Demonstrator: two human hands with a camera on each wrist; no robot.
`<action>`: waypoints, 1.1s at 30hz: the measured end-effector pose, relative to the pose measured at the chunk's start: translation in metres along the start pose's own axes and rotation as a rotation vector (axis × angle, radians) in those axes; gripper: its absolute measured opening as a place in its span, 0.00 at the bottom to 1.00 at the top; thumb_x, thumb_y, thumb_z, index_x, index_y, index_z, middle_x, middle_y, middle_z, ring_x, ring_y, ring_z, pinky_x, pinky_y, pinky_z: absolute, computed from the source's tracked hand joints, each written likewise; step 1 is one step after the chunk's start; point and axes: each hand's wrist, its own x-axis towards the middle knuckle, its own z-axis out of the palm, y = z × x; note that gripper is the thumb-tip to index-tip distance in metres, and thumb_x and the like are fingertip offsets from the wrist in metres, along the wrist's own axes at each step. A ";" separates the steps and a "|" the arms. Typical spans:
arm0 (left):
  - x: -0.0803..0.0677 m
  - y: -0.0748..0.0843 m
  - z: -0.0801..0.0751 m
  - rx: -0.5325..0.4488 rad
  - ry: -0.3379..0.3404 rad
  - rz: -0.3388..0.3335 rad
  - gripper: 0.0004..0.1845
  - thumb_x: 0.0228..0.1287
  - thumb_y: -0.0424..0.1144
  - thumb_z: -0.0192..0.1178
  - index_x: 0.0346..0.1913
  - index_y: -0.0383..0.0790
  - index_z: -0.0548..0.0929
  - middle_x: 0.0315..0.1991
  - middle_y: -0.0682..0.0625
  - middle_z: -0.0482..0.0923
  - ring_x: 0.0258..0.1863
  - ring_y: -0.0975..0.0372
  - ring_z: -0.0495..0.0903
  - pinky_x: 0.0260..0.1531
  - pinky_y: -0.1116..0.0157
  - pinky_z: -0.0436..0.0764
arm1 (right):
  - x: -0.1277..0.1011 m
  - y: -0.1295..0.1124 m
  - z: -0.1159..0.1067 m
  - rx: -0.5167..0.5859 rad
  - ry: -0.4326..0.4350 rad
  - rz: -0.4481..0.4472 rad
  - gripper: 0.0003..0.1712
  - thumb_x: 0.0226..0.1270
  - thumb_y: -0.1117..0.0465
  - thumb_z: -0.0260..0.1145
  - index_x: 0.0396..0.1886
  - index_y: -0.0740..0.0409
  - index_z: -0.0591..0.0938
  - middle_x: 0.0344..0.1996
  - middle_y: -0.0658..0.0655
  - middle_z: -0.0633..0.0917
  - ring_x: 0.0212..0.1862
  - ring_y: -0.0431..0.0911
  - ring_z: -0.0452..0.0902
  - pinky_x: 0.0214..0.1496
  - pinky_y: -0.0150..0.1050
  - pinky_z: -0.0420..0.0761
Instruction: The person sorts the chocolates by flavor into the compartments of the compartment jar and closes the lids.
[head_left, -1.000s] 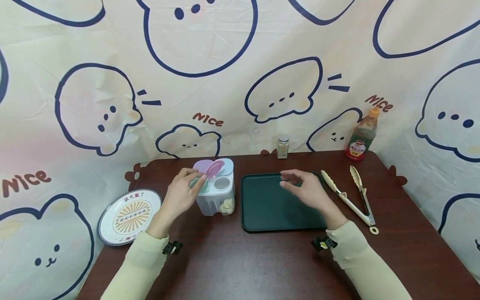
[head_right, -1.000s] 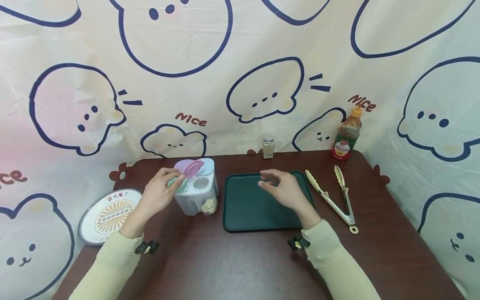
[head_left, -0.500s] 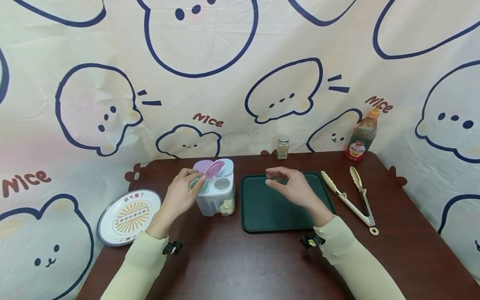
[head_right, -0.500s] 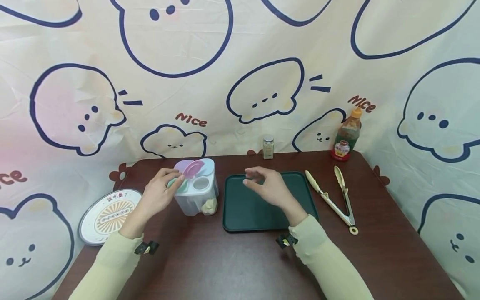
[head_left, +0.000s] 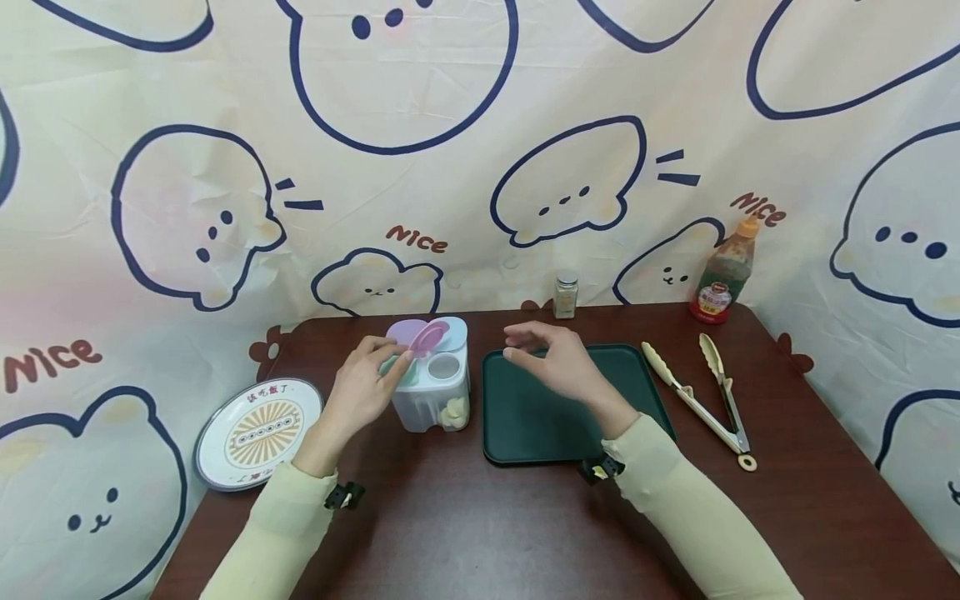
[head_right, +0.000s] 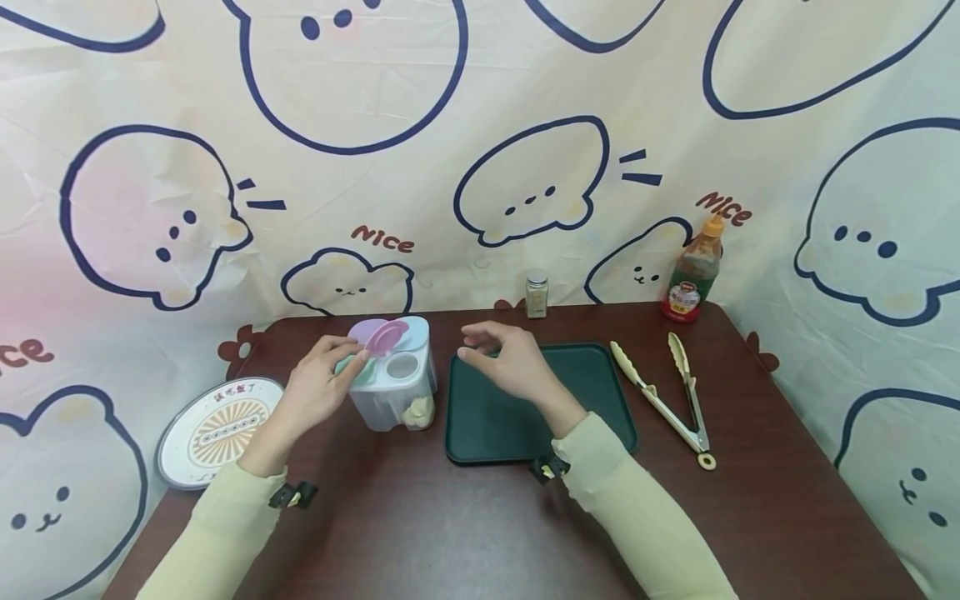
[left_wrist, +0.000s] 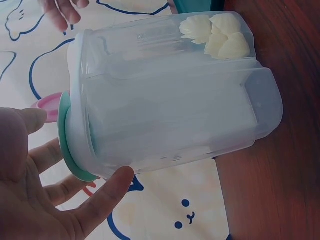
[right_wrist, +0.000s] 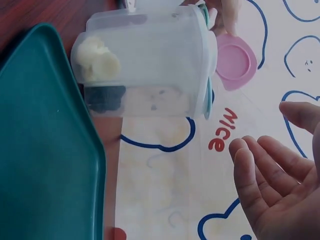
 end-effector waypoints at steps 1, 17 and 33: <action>0.000 0.000 0.000 -0.001 -0.001 0.000 0.28 0.76 0.59 0.47 0.62 0.41 0.80 0.65 0.41 0.71 0.65 0.44 0.70 0.65 0.38 0.70 | 0.001 -0.001 0.001 -0.001 -0.001 -0.004 0.21 0.69 0.47 0.67 0.59 0.46 0.82 0.49 0.51 0.88 0.48 0.45 0.84 0.46 0.43 0.83; 0.000 0.000 -0.001 -0.005 -0.003 -0.013 0.29 0.75 0.60 0.47 0.62 0.42 0.80 0.65 0.41 0.71 0.65 0.45 0.70 0.65 0.39 0.70 | 0.026 -0.016 0.024 0.032 -0.036 -0.005 0.22 0.68 0.48 0.67 0.58 0.50 0.83 0.46 0.50 0.89 0.44 0.44 0.84 0.39 0.39 0.82; 0.000 0.001 0.000 0.015 0.010 0.008 0.28 0.76 0.59 0.47 0.61 0.41 0.81 0.65 0.41 0.72 0.65 0.44 0.71 0.64 0.39 0.71 | 0.042 -0.028 0.039 -0.021 -0.072 -0.036 0.23 0.70 0.47 0.65 0.61 0.48 0.82 0.45 0.50 0.88 0.44 0.42 0.84 0.41 0.37 0.83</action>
